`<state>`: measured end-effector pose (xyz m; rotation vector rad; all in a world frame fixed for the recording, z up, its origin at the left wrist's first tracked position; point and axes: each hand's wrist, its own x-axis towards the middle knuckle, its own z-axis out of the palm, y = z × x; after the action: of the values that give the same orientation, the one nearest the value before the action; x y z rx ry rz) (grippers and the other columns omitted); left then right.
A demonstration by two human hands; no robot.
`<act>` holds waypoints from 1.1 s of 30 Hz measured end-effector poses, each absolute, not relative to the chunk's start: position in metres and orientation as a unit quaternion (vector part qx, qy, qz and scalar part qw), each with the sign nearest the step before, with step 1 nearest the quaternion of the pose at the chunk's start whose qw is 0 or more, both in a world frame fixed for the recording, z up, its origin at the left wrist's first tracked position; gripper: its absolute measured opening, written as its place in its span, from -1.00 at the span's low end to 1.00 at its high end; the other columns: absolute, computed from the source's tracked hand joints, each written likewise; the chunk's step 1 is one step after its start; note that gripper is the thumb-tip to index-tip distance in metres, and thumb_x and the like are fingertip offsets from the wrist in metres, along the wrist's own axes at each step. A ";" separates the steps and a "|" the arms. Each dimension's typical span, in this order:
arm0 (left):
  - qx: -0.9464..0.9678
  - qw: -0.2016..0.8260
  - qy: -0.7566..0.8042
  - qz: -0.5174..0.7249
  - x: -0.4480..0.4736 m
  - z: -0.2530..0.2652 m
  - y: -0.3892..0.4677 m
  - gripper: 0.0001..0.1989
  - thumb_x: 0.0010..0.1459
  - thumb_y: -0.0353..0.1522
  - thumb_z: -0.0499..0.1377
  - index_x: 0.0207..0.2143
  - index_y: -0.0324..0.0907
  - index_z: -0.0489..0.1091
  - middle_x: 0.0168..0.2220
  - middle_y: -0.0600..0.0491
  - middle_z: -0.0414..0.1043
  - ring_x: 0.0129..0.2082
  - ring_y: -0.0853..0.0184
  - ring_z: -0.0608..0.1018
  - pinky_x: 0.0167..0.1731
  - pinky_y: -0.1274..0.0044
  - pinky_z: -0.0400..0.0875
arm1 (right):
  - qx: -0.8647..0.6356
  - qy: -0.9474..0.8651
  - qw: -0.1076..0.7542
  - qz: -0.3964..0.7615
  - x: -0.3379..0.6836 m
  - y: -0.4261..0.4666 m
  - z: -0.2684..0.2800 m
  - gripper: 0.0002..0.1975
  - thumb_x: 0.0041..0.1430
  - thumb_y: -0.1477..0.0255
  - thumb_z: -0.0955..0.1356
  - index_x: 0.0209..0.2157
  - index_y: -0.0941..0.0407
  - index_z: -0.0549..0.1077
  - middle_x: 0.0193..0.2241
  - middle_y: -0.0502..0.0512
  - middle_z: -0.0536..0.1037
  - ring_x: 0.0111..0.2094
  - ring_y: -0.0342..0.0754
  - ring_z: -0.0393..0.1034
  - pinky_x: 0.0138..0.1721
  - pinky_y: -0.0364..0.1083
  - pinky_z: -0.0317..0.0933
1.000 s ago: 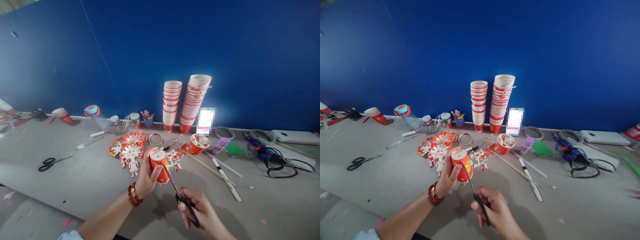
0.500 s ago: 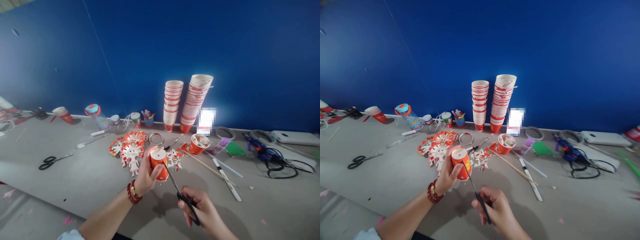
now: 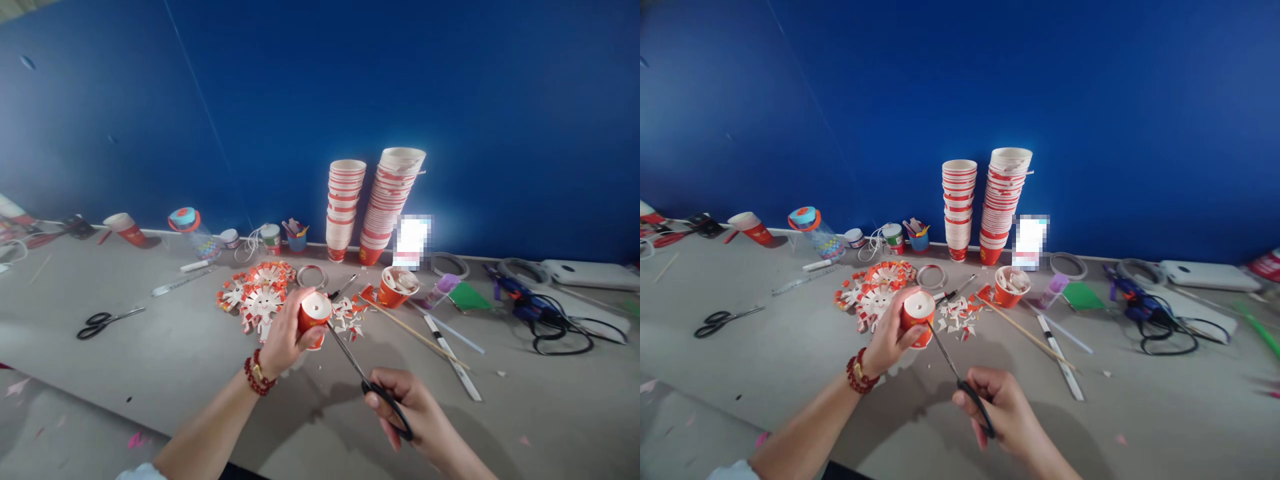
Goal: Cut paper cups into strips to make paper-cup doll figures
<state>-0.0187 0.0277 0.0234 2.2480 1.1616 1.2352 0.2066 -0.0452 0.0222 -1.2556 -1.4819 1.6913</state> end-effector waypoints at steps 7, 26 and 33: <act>0.827 0.095 0.394 0.389 -0.025 0.026 0.037 -0.32 0.13 -0.16 0.18 0.22 -0.11 0.00 0.07 -0.21 0.27 0.10 0.03 0.36 0.04 0.22 0.29 | -0.462 -0.533 0.261 0.659 0.216 -0.042 0.025 -0.42 -0.09 -0.15 0.34 -0.62 0.08 0.14 -0.84 -0.16 0.23 -0.83 -0.29 0.01 -0.73 -0.24 -0.26; 0.487 0.596 0.370 0.520 -0.002 0.020 0.026 -0.61 0.25 -0.15 0.02 0.07 -0.09 0.22 -0.02 -0.08 0.40 -0.12 0.18 0.52 -0.15 0.35 0.43 | -0.359 -0.535 0.365 0.672 0.231 -0.041 0.032 -0.42 -0.04 -0.16 0.30 -0.49 0.13 0.29 -0.73 -0.03 0.38 -0.76 -0.26 0.06 -0.71 -0.24 -0.10; 0.276 0.774 0.307 0.479 0.014 0.029 0.015 -0.60 0.20 -0.12 0.03 -0.15 -0.25 0.41 -0.27 -0.10 0.53 -0.30 0.18 0.58 -0.22 0.33 0.46 | -0.473 -0.635 0.407 0.455 0.221 -0.041 0.034 -0.68 0.06 0.19 0.41 -0.27 0.13 0.38 -0.39 0.10 0.48 -0.43 -0.09 0.33 -0.42 -0.17 0.25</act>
<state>0.0144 0.0154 0.0289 0.5973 0.6649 1.0383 0.2211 -0.0413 0.0340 -1.1916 -1.6023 1.1482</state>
